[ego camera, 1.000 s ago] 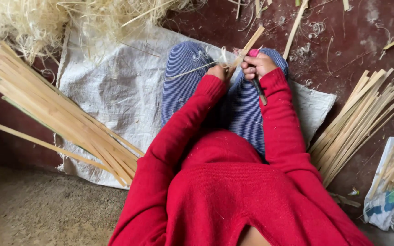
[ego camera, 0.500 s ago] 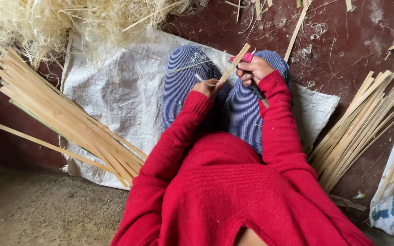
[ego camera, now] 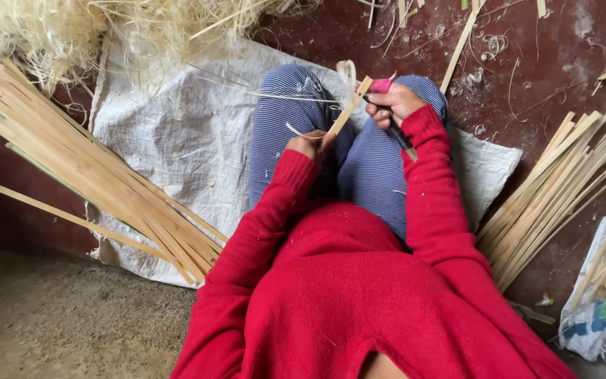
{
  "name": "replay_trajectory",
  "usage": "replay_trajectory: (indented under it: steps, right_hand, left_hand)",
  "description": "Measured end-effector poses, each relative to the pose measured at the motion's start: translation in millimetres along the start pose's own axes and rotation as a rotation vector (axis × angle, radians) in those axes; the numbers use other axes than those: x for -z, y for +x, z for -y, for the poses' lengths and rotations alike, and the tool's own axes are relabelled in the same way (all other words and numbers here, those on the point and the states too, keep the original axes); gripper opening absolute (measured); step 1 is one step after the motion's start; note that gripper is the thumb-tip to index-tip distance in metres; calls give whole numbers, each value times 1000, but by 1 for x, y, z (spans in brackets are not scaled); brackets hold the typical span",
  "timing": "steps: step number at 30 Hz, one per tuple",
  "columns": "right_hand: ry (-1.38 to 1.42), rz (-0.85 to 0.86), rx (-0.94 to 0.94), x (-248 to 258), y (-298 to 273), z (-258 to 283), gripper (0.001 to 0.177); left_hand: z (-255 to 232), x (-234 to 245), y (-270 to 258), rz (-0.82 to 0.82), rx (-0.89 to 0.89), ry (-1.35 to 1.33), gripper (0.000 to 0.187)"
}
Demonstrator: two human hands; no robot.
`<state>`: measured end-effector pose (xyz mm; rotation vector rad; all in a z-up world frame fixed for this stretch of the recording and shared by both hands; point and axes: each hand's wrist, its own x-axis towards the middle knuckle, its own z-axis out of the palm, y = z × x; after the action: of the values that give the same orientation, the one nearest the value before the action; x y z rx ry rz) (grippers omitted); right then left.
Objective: Shaving thin strips of wood using a small hand knife while sitting on the floor
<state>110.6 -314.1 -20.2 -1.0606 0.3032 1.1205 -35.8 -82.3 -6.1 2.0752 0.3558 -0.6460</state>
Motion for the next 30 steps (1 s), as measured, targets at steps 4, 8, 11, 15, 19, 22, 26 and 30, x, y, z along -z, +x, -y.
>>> replay_trajectory:
  steps: [4, 8, 11, 15, 19, 22, 26, 30]
  right_hand:
    - [-2, -10, 11, -7, -9, 2, 34]
    - [25, -89, -3, -18, -14, 16, 50]
    - [65, -144, -18, -9, -9, 9, 56]
    - [13, -95, -29, -11, -6, 10, 44]
    - [15, -109, -17, -12, -4, 10, 46]
    - [38, -146, 64, -7, -15, 25, 33]
    - [101, -283, 84, 7, -5, 27, 31]
    - [207, -181, 74, 0, -6, 14, 36]
  left_hand:
    - [2, -5, 0, 20, 37, -15, 36]
    - [1, -3, 14, 11, 39, -32, 34]
    - [-5, 7, -4, 1, -71, -78, 34]
    - [3, 9, -17, 51, 61, -25, 45]
    - [8, 15, -20, 31, 25, -63, 40]
    - [19, 13, -26, 81, 25, 28, 46]
    - [43, 22, -31, -21, 68, -46, 39]
    - [10, 34, -15, -45, 54, -199, 39]
